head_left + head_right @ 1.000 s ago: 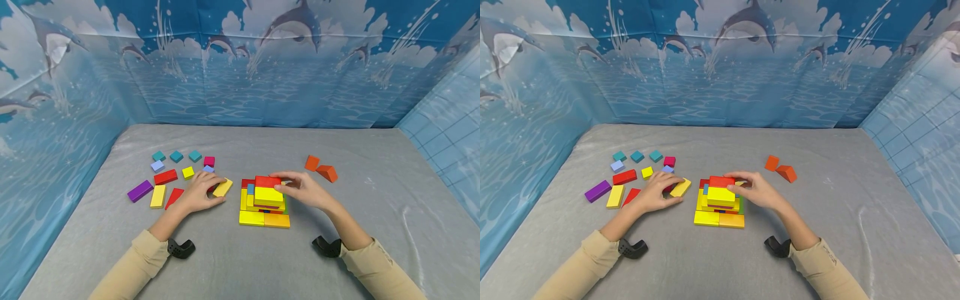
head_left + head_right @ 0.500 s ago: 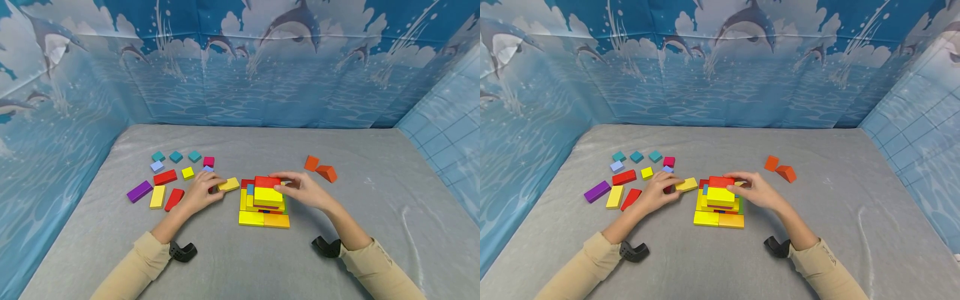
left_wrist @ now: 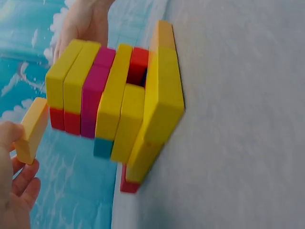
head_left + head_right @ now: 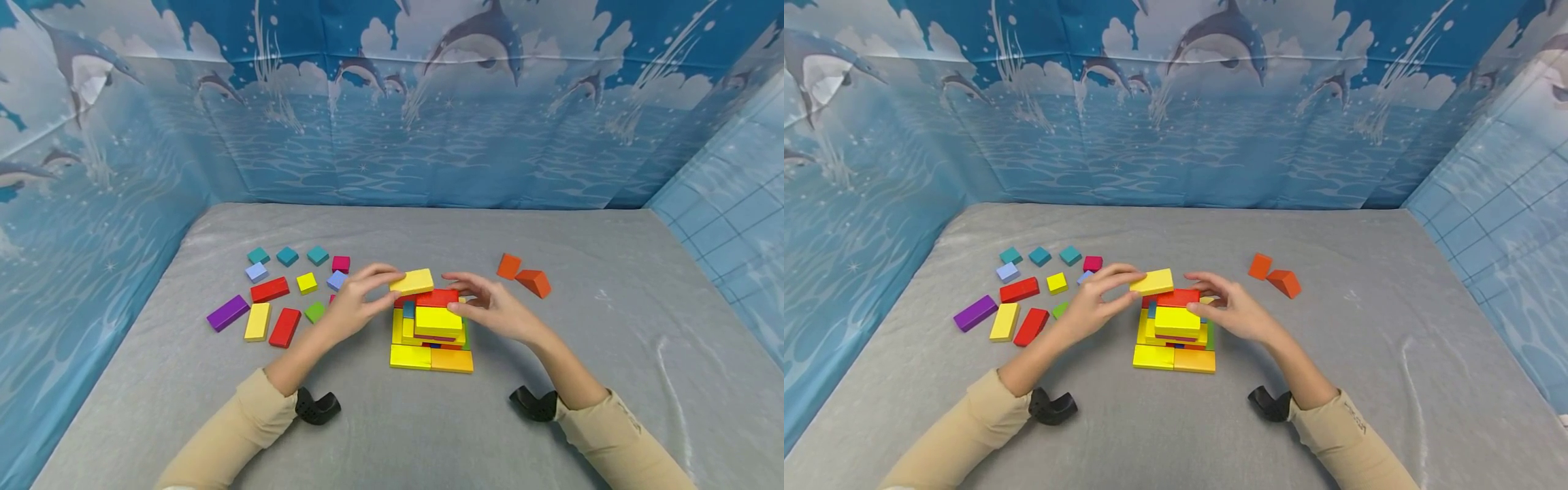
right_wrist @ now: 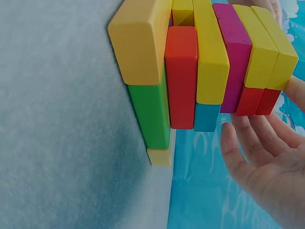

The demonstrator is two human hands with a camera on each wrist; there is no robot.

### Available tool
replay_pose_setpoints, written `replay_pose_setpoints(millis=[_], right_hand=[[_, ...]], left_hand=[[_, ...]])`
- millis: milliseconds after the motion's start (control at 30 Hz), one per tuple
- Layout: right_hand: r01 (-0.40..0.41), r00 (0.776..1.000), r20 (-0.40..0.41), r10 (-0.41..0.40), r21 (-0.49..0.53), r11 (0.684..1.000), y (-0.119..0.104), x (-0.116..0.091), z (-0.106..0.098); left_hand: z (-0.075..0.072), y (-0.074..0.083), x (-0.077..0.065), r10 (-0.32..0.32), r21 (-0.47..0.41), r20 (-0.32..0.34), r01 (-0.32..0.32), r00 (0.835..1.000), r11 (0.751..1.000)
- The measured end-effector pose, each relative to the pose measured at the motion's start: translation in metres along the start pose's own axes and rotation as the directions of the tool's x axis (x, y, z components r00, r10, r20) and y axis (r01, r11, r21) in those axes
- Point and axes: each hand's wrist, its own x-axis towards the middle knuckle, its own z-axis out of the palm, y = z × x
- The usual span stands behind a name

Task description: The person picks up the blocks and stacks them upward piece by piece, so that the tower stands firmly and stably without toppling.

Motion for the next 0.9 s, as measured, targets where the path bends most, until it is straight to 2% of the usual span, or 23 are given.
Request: replay_pose_setpoints(millis=[167, 333, 667, 900], right_hand=[[0.003, 1.0, -0.003, -0.003, 0.018, 1.0, 0.001, 0.0, 0.0], [0.04, 0.999, -0.018, -0.041, -0.005, 0.999, 0.002, -0.001, 0.001], [0.127, 0.991, -0.038, -0.128, -0.039, 0.991, 0.002, -0.004, 0.003], [0.156, 0.987, -0.038, -0.159, -0.06, 0.986, 0.004, -0.004, 0.003]], left_hand=[[0.01, 0.008, 0.008, -0.019, -0.035, 0.085, 0.022, 0.996, 0.999], [0.014, 0.009, 0.014, -0.032, -0.025, 0.135, 0.036, 0.99, 0.999], [0.019, 0.009, 0.017, -0.025, -0.061, 0.186, 0.037, 0.982, 0.997], [0.02, 0.008, 0.016, -0.019, -0.097, 0.187, 0.038, 0.982, 0.995]])
